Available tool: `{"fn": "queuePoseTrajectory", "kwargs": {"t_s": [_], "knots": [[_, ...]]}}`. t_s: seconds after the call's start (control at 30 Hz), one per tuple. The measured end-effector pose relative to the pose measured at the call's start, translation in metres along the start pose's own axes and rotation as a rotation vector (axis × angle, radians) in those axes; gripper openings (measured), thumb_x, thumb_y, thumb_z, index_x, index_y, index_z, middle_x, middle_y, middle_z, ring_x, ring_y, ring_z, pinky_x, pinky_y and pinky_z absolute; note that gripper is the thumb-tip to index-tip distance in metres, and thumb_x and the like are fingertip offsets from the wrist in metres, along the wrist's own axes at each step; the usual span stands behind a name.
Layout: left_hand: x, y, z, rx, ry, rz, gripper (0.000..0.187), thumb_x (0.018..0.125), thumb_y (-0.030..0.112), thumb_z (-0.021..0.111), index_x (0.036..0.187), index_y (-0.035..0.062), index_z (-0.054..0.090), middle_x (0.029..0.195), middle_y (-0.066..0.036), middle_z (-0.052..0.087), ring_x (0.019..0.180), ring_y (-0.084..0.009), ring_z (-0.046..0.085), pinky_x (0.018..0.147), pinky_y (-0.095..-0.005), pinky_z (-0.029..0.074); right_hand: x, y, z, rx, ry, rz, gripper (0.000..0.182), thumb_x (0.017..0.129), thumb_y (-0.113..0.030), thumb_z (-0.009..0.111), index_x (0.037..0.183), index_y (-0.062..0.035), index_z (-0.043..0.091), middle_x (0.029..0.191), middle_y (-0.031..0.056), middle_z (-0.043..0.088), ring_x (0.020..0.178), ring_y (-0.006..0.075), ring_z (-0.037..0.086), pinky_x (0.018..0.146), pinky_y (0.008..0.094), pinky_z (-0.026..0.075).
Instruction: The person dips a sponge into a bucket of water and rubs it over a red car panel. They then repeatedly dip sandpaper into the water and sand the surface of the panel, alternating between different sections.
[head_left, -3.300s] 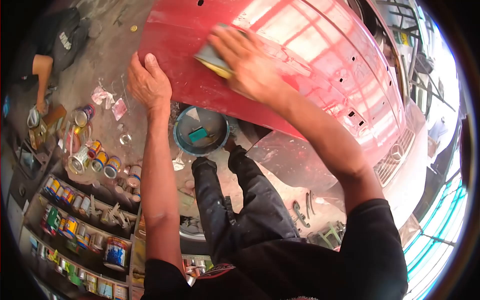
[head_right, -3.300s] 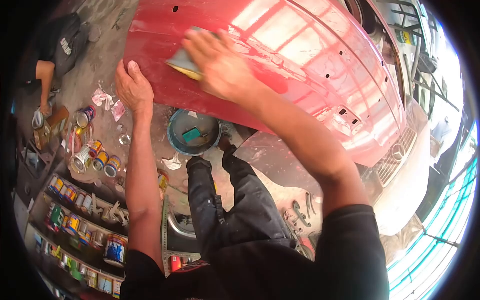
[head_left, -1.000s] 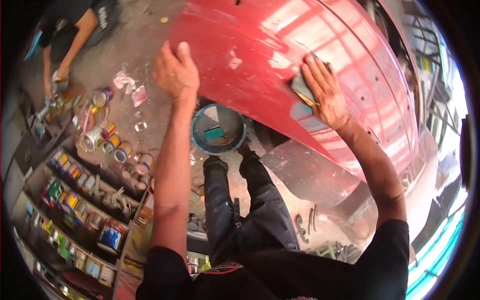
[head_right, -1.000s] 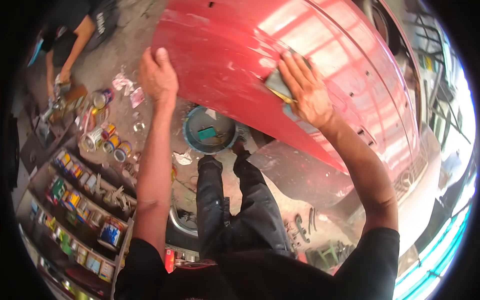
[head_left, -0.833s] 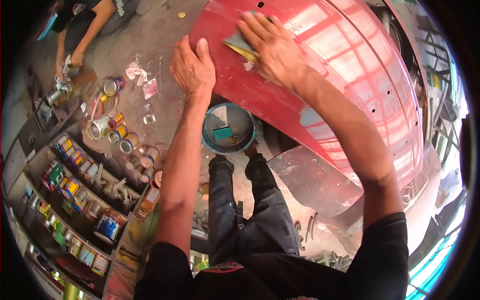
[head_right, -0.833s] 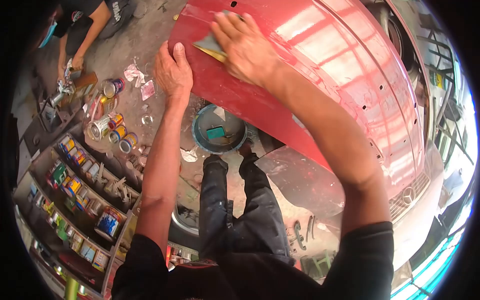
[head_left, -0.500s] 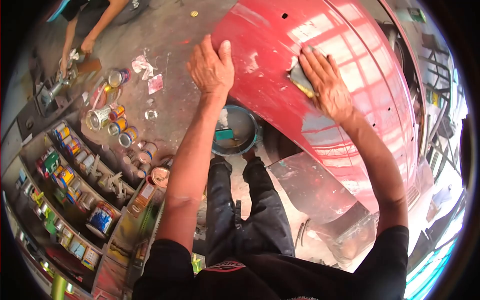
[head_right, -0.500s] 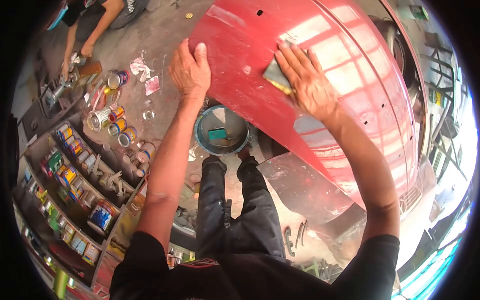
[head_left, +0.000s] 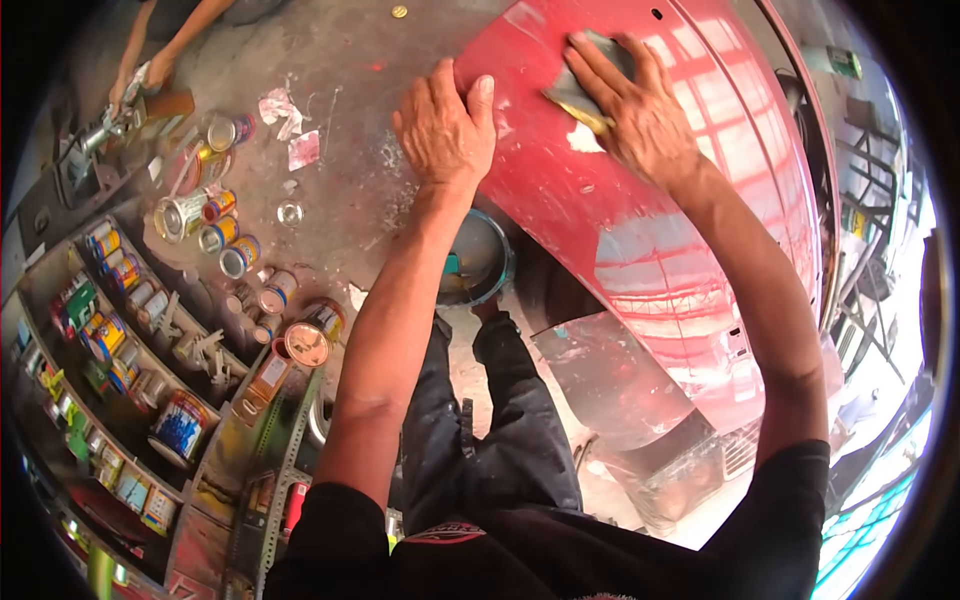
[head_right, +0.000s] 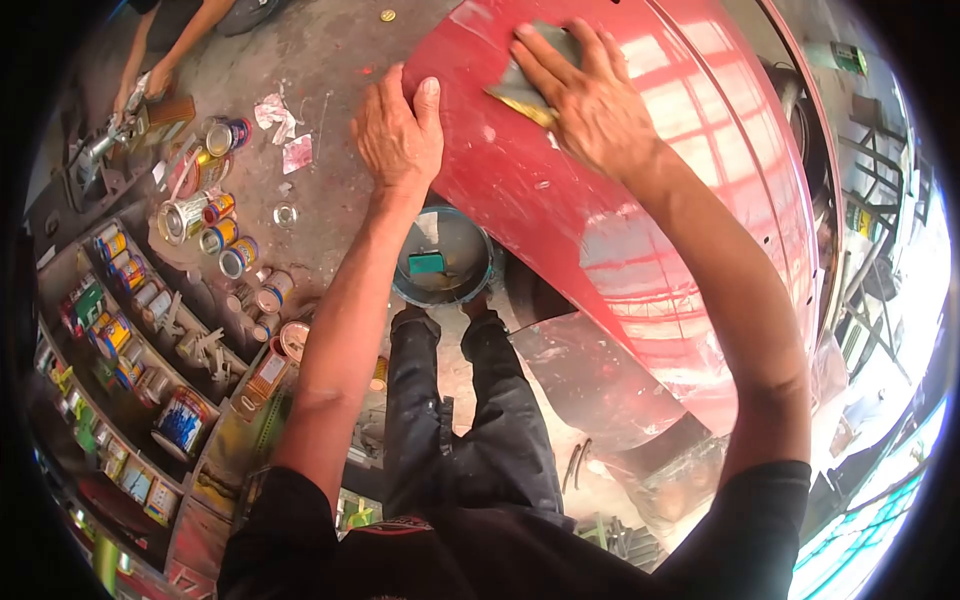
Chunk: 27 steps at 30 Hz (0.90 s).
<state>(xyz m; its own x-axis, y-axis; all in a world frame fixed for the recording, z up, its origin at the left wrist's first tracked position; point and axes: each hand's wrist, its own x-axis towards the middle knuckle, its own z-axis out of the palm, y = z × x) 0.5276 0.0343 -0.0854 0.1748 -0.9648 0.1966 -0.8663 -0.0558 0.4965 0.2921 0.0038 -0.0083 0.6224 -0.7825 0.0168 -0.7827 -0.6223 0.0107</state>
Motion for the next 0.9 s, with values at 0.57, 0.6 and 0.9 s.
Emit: {"fn": "queuePoseTrajectory", "kwargs": {"t_s": [0.57, 0.6, 0.9], "knots": [[-0.002, -0.01, 0.007, -0.039, 0.041, 0.057, 0.049, 0.104, 0.048, 0.052, 0.134, 0.0095, 0.059, 0.108, -0.015, 0.065, 0.1, -0.0373, 0.063, 0.086, -0.0543, 0.045, 0.091, -0.028, 0.015, 0.063, 0.016, 0.094, 0.065, 0.095, -0.036, 0.059, 0.151, -0.0053, 0.049, 0.159, 0.0122, 0.045, 0.144, 0.0489, 0.034, 0.12, 0.0612, 0.026], [-0.002, -0.013, 0.007, -0.046, 0.022, 0.053, 0.05, 0.104, 0.048, 0.052, 0.135, 0.0095, 0.058, 0.109, -0.015, 0.065, 0.101, -0.0373, 0.063, 0.087, -0.0546, 0.045, 0.095, -0.026, 0.011, 0.109, 0.005, 0.108, 0.064, 0.095, -0.036, 0.058, 0.15, -0.0049, 0.049, 0.159, 0.0124, 0.045, 0.144, 0.0487, 0.034, 0.12, 0.0609, 0.026], [0.015, 0.002, -0.015, 0.046, -0.025, 0.255, 0.058, 0.103, 0.043, 0.055, 0.15, 0.0097, 0.05, 0.137, -0.021, 0.06, 0.123, -0.0413, 0.058, 0.098, -0.0551, 0.044, -0.075, -0.018, -0.049, 0.926, 0.338, 0.761, 0.053, 0.099, -0.02, 0.068, 0.147, -0.0018, 0.053, 0.135, 0.0091, 0.067, 0.127, 0.0273, 0.057, 0.11, 0.0394, 0.043]]}}
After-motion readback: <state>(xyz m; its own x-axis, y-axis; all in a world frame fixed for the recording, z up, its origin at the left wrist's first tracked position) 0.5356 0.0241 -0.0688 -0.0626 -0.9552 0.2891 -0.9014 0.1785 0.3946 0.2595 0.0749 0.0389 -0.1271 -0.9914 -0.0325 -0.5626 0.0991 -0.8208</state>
